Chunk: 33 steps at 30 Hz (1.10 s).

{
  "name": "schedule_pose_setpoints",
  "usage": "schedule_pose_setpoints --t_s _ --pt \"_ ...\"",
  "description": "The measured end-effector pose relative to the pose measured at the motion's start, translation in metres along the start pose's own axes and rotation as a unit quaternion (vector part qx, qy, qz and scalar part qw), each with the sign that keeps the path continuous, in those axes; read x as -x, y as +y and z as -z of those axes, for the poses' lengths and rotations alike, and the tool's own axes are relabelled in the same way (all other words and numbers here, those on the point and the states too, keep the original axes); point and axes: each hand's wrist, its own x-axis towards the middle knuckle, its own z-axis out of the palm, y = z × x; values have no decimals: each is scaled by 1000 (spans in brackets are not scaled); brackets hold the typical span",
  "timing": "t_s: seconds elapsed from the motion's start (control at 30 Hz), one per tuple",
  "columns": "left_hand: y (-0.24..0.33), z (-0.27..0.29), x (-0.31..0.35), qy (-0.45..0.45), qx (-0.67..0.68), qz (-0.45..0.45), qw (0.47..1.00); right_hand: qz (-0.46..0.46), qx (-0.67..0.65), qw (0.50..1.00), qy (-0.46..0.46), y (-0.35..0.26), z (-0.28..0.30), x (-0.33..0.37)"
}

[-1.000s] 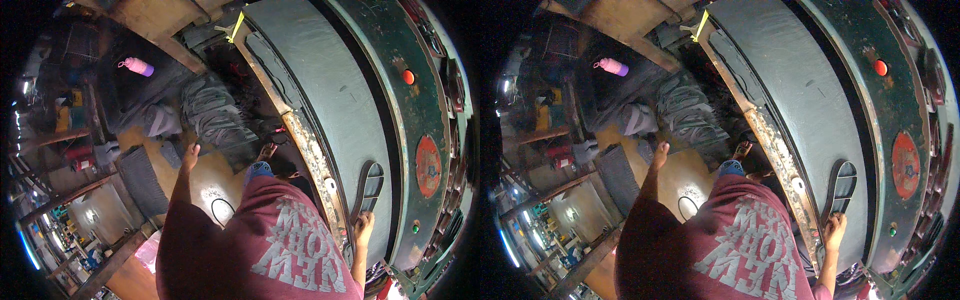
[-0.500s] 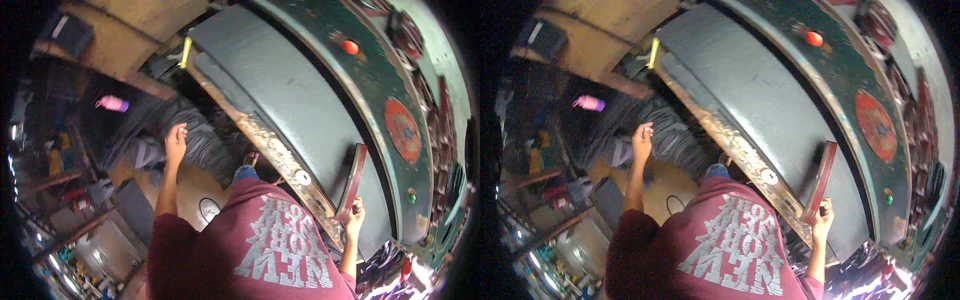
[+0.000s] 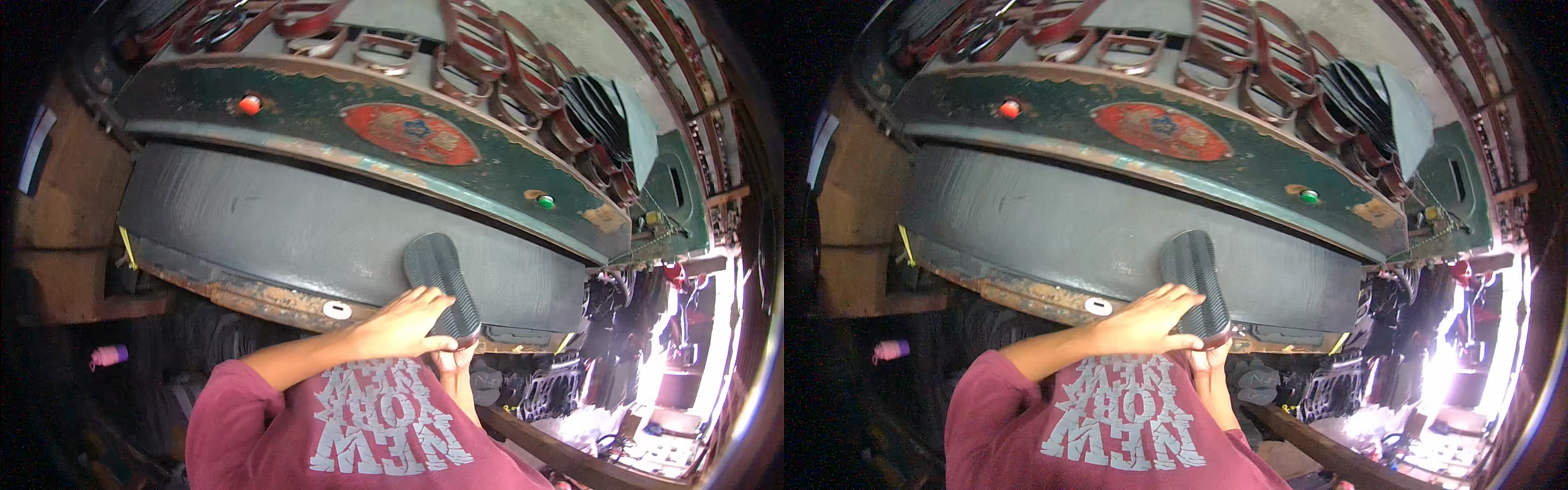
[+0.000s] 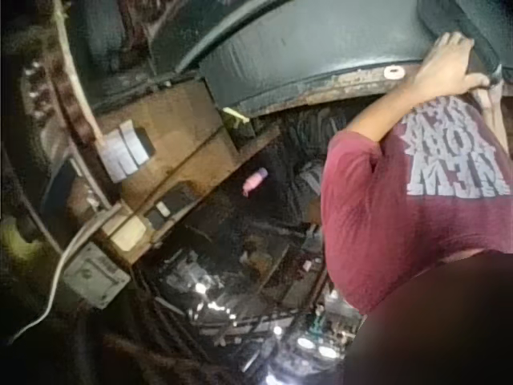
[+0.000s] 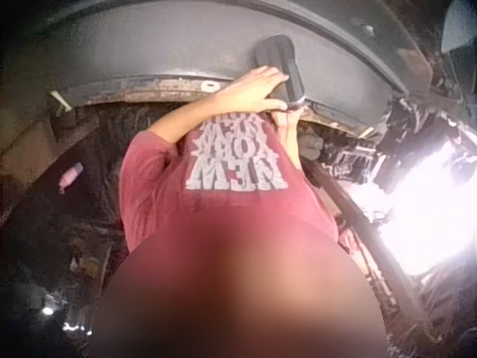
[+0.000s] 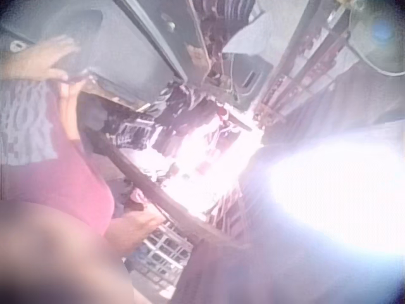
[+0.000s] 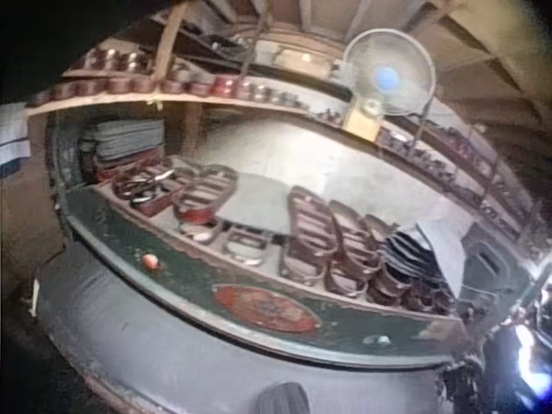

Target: The person repeatedly picks up a black rubber sole and a metal slipper frame, places the sole on a press, and presses it into the frame. The person then removes the assembled slipper and repeats the process with additional soles and frames.

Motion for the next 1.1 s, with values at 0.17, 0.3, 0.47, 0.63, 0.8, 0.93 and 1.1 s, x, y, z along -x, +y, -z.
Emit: schedule_pose_setpoints --t_s 0.17,0.3,0.47,0.63,0.8,0.93,1.1 --pt "6 1 1 -52 -8 34 998 2 160 985 62 0 -17 1" --pt "20 14 3 -90 78 146 982 -1 270 958 94 2 -47 -10" --pt "26 16 12 75 4 216 973 -73 437 896 37 6 -72 -24" --pt "16 71 60 96 75 302 946 -212 391 895 17 -72 -72 -19" --pt "55 164 157 185 209 245 928 -155 649 745 18 -176 -74 14" --pt "73 208 173 493 -22 106 863 -64 752 647 113 -179 -65 10" --pt "38 314 103 543 286 -167 772 136 733 627 225 -155 -34 -25"
